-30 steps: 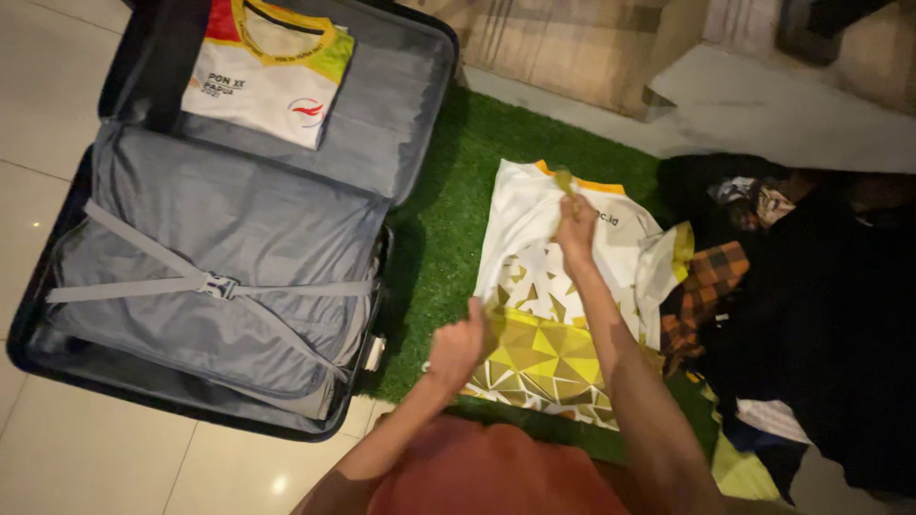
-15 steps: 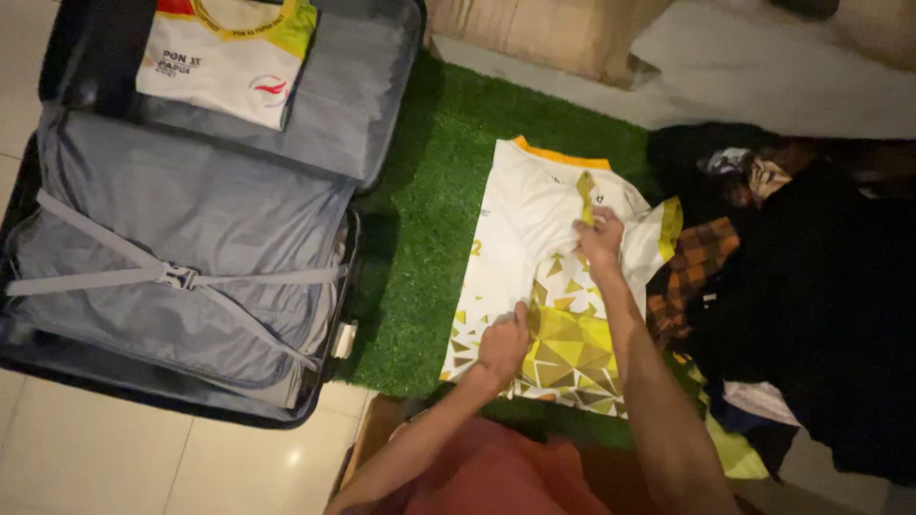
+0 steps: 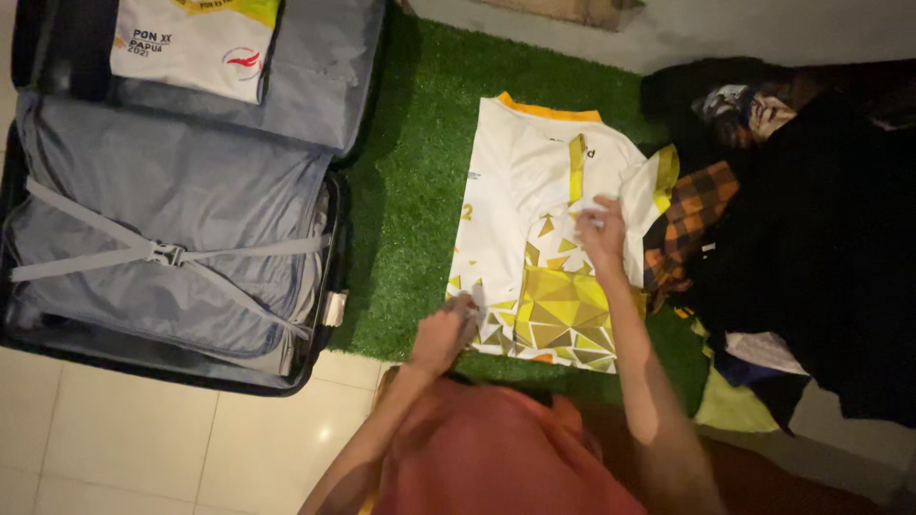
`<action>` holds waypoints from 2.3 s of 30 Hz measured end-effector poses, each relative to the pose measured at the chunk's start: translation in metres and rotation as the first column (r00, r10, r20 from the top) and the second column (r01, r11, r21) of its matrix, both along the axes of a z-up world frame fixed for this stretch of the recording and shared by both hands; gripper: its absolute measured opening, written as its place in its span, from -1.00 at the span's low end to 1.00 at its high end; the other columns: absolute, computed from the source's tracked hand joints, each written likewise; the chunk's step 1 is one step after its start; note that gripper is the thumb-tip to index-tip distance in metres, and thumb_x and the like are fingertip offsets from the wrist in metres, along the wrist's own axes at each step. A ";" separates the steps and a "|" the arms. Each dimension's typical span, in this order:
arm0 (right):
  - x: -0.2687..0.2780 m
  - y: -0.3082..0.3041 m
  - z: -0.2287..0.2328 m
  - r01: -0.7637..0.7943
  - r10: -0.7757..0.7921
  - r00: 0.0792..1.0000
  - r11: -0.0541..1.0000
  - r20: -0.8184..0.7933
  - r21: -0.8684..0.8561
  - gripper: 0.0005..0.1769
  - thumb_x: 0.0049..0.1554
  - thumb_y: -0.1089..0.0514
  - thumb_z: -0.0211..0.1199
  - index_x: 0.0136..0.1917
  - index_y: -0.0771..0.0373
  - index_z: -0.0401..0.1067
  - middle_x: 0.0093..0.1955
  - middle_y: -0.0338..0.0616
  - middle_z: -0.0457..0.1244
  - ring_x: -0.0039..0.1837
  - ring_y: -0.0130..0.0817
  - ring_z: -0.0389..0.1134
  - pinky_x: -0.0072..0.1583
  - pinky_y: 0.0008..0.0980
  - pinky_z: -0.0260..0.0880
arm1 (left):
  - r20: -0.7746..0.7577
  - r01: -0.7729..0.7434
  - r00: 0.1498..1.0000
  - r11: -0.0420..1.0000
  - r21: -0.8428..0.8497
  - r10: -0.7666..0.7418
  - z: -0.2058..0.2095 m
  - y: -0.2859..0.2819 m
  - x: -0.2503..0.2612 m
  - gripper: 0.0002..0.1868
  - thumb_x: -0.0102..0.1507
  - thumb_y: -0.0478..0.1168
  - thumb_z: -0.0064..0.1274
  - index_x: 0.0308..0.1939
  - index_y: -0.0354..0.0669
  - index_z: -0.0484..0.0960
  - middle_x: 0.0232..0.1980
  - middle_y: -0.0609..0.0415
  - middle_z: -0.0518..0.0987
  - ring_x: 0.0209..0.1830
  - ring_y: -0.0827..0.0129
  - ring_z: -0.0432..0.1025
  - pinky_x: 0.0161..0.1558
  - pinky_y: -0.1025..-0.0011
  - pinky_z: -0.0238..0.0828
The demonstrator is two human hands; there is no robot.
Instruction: The person folds a red and yellow t-shirt and places it into an open suitcase. They then fold a white t-shirt with a geometric pattern and place it on top of the first one in the suitcase.
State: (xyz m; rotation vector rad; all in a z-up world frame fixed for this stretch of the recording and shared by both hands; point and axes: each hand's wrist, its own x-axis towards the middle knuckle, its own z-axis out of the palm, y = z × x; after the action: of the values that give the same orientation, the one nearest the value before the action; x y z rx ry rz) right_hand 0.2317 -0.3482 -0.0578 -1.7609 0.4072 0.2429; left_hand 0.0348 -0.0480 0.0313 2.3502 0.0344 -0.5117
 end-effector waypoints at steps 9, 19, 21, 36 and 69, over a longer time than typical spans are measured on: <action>-0.160 0.036 0.048 -0.475 0.432 0.847 0.877 -0.309 -0.075 -0.26 0.12 0.20 0.38 0.43 0.26 0.05 -0.16 -0.16 0.33 -0.14 -0.38 0.40 -0.11 -0.35 0.47 | -0.003 -0.266 0.964 0.964 0.021 0.266 -0.010 0.041 -0.024 -0.60 0.26 0.02 0.21 -0.06 -0.23 0.58 -0.18 -0.15 0.67 -0.16 -0.12 0.55 -0.13 0.03 0.46; -0.211 0.070 0.041 -0.379 0.398 0.917 0.889 0.025 -0.256 -0.06 0.01 0.35 0.41 0.55 0.26 0.02 -0.28 -0.08 0.34 -0.19 -0.34 0.39 -0.05 -0.36 0.42 | -0.133 -0.150 0.980 0.988 -0.024 0.146 -0.041 0.047 -0.033 -0.68 0.13 -0.01 0.31 -0.28 -0.17 0.66 -0.29 -0.10 0.70 -0.25 0.00 0.61 -0.19 0.13 0.54; -0.215 0.063 0.032 -0.379 0.397 0.917 0.895 0.031 -0.235 -0.19 0.04 0.34 0.40 0.48 0.31 0.12 -0.14 -0.08 0.35 -0.17 -0.36 0.40 -0.06 -0.37 0.43 | -0.112 -0.097 0.989 0.995 0.014 0.098 -0.044 0.048 -0.032 -0.65 0.13 0.03 0.31 -0.27 -0.16 0.66 -0.28 -0.11 0.69 -0.24 -0.04 0.59 -0.18 0.09 0.52; -0.076 0.029 0.033 0.174 -0.152 0.982 0.961 -0.112 0.217 -0.60 0.17 0.22 0.22 0.29 0.24 0.39 0.07 -0.09 0.39 -0.04 -0.32 0.47 -0.06 -0.37 0.56 | 0.276 -0.005 0.961 0.997 -0.071 0.024 -0.004 0.060 0.076 -0.52 0.23 -0.17 0.11 0.23 -0.12 0.45 0.17 -0.17 0.49 0.12 -0.15 0.40 0.04 0.01 0.43; 0.046 0.018 -0.023 0.040 0.043 0.980 0.912 0.194 -0.407 -0.70 0.10 0.23 0.53 -0.05 0.39 0.45 -0.20 -0.16 0.30 -0.19 -0.47 0.26 -0.14 -0.51 0.30 | 0.123 0.142 0.982 0.990 -0.007 -0.140 -0.008 0.037 0.146 -0.61 0.12 -0.32 0.25 -0.02 0.00 0.49 0.06 -0.03 0.38 0.09 0.00 0.40 -0.14 0.13 0.59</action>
State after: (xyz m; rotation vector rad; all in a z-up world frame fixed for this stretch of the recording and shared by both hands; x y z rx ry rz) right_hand 0.2779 -0.3305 -0.0810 -2.1758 0.3262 -0.0250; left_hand 0.1810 -0.0106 0.0237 2.3754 -0.1938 -0.4337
